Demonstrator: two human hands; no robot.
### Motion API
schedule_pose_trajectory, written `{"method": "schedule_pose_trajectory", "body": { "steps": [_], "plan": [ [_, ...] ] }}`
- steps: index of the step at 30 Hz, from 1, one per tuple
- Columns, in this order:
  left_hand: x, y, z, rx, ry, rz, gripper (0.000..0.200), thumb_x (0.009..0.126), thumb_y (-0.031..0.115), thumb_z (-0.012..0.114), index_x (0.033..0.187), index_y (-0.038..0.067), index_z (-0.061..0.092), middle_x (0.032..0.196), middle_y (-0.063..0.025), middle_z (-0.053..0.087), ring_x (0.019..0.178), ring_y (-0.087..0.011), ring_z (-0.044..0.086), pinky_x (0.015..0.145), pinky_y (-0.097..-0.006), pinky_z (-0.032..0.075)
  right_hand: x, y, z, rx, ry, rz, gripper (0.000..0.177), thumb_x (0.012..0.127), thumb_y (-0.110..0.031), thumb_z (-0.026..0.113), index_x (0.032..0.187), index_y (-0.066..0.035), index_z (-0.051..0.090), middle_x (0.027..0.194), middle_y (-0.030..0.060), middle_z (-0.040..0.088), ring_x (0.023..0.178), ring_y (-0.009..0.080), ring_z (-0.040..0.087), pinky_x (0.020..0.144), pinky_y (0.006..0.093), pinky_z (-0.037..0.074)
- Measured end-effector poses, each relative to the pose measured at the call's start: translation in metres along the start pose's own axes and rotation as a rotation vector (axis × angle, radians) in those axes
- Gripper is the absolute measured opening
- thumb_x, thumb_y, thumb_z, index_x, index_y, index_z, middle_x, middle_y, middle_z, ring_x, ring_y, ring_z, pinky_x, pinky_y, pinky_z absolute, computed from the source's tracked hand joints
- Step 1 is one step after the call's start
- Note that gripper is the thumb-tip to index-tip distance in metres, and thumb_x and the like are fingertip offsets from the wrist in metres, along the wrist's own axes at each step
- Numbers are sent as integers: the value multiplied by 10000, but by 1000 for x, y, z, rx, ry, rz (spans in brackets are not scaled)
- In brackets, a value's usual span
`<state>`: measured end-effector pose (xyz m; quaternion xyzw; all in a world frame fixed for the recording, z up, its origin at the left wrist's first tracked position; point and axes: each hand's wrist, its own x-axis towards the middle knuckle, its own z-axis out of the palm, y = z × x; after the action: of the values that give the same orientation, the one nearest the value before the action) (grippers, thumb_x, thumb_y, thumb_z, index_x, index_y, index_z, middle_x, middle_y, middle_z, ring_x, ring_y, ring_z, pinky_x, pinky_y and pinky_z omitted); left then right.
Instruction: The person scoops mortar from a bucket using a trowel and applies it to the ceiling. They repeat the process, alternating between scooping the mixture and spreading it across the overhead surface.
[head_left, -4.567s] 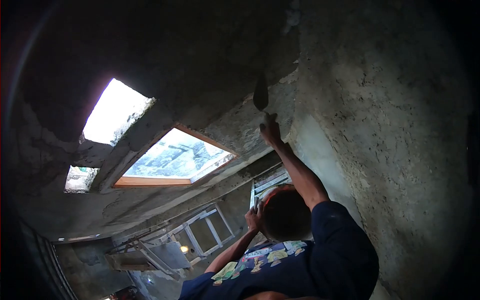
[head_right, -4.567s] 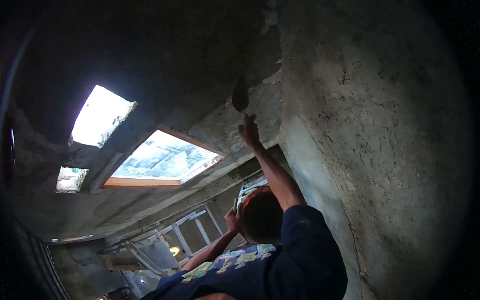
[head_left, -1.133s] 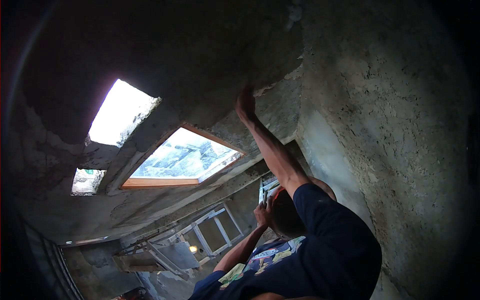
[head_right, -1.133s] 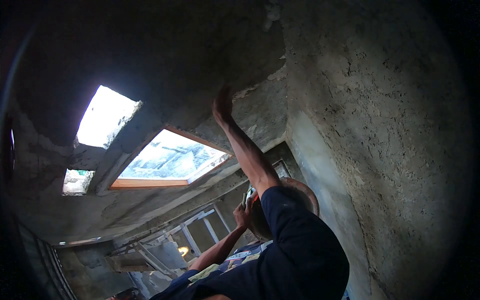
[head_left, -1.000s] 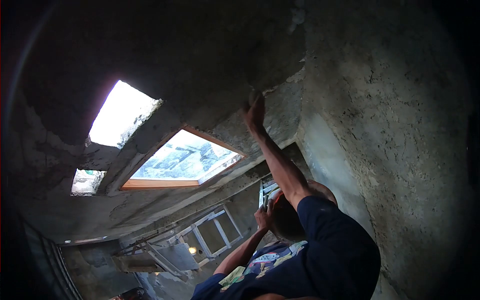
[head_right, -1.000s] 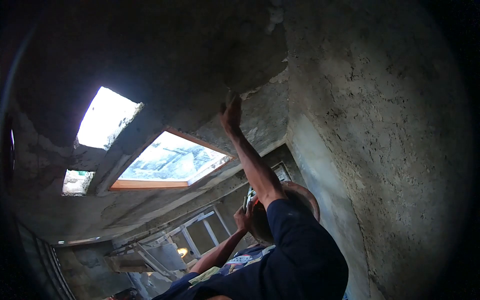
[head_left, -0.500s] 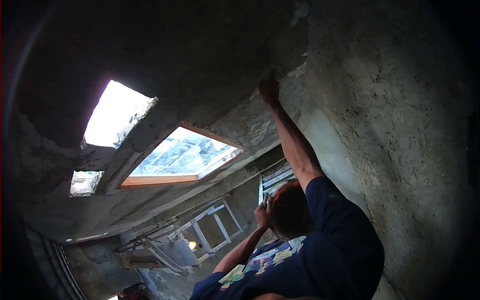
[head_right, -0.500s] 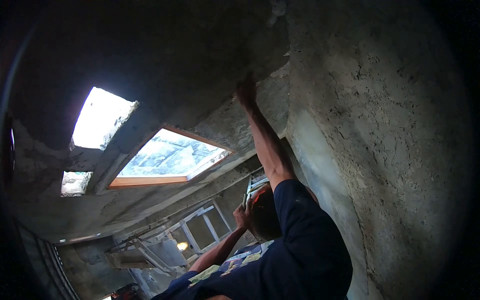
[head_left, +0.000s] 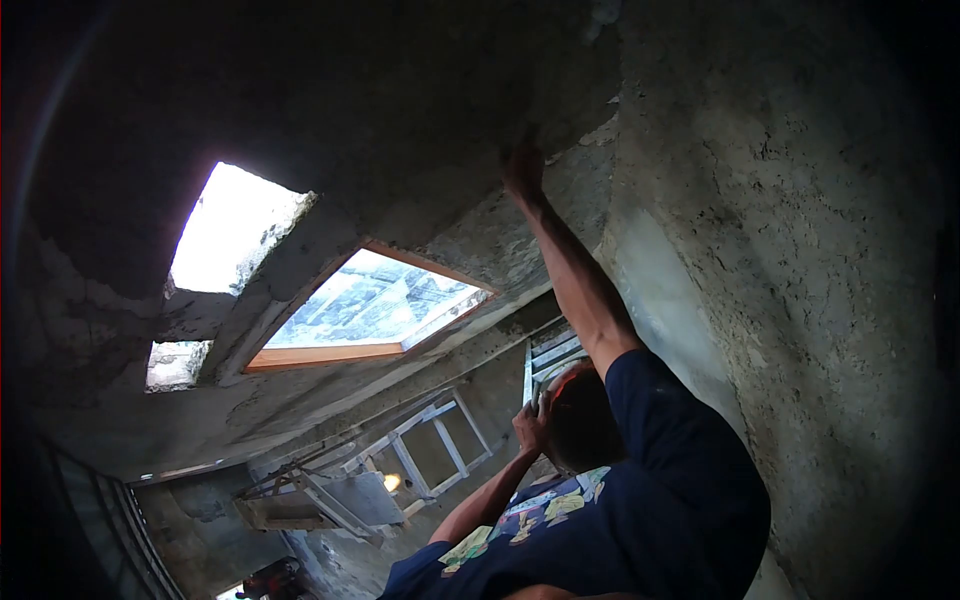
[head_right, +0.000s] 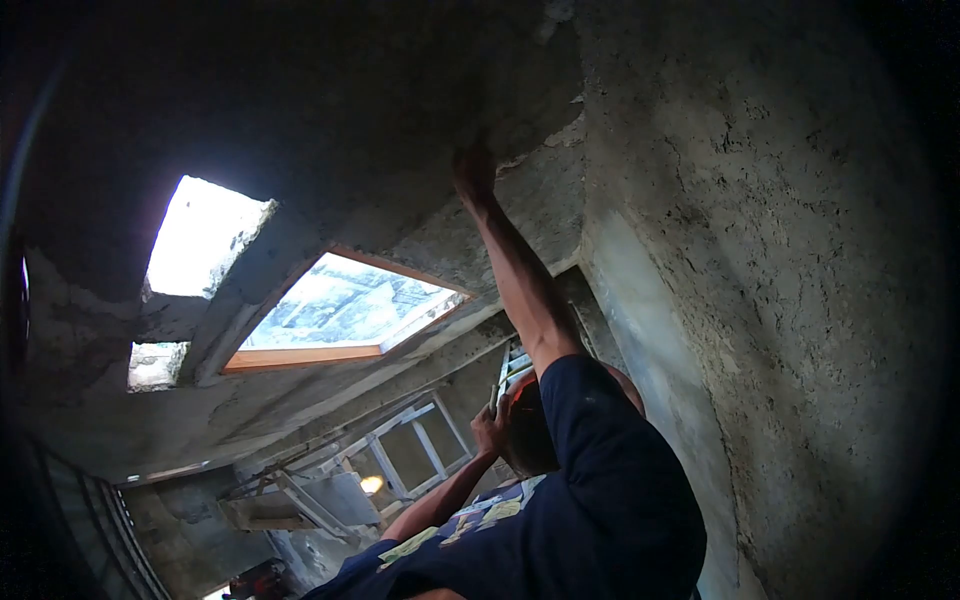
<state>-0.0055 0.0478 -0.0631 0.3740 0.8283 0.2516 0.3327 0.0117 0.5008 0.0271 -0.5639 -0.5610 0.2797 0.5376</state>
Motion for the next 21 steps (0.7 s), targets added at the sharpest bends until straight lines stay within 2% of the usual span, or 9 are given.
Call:
{"method": "schedule_pose_trajectory", "body": {
  "steps": [2,6,8,12,14,19,21],
  "plan": [
    [2,0,2,6,28,47,537,835,496,545,745,-28,613,554,-159,556,511,-204,550,504,-382,400,-26,12,2,-38,32,63,615,798,-123,556,1318,32,264,1001,305,566,903,438,569,752,469,473],
    [5,-5,3,-11,15,39,551,833,509,541,734,-28,612,549,-170,551,509,-216,560,502,-387,405,-51,1,-32,-75,-25,128,654,782,-113,580,1328,15,243,1009,301,566,905,446,561,752,472,473],
    [2,-1,2,7,22,42,556,831,513,540,728,-29,608,551,-174,549,509,-218,559,502,-386,405,-51,-7,-41,-7,136,-29,620,770,-103,600,1299,8,298,1016,298,565,903,453,555,747,470,475],
    [-1,8,-5,19,20,38,553,831,511,542,732,-30,605,548,-180,538,505,-226,553,498,-386,399,-8,-39,-47,-48,106,-40,557,808,-110,531,1298,10,294,1053,297,549,923,448,551,775,476,470],
    [-2,8,-5,10,-16,-8,547,833,506,543,738,-29,605,549,-182,536,506,-227,551,498,-385,397,18,-49,-44,-145,99,-224,544,811,-124,538,1272,54,311,1059,302,545,950,432,548,771,463,476],
    [2,-4,3,-3,9,35,522,843,485,542,759,-27,596,543,-165,513,517,-159,484,507,-368,388,9,19,3,-70,188,-128,543,795,-125,541,1268,32,323,1063,302,542,966,435,541,782,473,468],
    [2,-5,2,-11,-3,31,521,844,484,542,760,-27,596,547,-164,510,521,-154,477,508,-366,389,-11,26,-8,-103,217,-102,538,789,-123,541,1267,11,333,1067,303,540,966,440,539,787,478,464]
  ]
}}
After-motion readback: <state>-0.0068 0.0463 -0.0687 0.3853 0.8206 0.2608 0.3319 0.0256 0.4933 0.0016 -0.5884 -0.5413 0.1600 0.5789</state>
